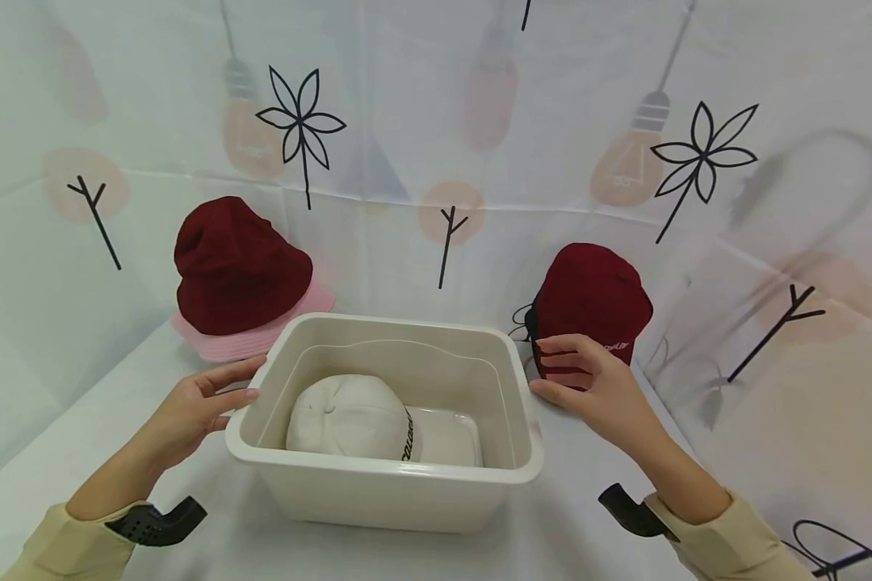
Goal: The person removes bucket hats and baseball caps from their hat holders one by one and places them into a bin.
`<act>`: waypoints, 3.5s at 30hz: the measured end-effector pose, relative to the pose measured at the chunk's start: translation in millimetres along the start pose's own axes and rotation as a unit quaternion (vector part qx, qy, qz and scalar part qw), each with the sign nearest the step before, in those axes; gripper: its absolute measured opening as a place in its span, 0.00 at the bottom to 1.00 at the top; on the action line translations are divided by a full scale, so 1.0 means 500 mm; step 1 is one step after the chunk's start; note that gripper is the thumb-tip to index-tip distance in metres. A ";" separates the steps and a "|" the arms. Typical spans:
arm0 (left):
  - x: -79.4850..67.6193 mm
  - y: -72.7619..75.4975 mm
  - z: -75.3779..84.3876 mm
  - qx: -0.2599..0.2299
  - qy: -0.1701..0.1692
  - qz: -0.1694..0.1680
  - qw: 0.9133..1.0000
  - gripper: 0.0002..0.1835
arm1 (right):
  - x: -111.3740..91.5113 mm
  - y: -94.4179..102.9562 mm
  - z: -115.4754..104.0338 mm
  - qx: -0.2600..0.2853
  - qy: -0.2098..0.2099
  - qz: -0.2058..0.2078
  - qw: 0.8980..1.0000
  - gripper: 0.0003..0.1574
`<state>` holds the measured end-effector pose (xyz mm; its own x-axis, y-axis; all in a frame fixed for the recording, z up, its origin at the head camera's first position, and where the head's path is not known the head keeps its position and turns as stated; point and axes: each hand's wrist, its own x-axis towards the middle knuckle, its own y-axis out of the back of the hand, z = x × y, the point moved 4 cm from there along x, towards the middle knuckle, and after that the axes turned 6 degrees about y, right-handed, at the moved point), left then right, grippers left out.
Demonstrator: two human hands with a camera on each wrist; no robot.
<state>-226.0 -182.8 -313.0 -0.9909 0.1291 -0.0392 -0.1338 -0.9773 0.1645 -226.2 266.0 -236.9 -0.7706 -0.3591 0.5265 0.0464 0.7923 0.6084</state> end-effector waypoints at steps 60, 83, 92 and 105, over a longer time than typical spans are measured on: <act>0.006 0.003 -0.005 -0.006 0.005 0.004 1.000 0.33 | -0.016 0.086 0.263 -0.115 -0.226 0.185 0.949 0.41; 0.007 0.003 -0.003 -0.012 0.005 0.005 1.000 0.32 | 0.043 0.154 0.300 -0.035 -0.279 0.211 0.936 0.54; 0.009 0.005 -0.006 -0.013 0.005 0.004 1.000 0.32 | 0.045 0.169 0.332 0.104 -0.266 0.173 0.943 0.52; 0.008 0.004 -0.005 -0.010 0.006 0.005 1.000 0.32 | 0.054 0.168 0.345 0.096 -0.280 0.066 0.953 0.57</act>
<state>-230.2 -184.7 -315.3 -0.9920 0.1166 -0.0485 -0.1225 -0.9818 0.1449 -352.9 408.2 -274.0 -0.9868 0.0269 0.1596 0.0910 0.9077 0.4096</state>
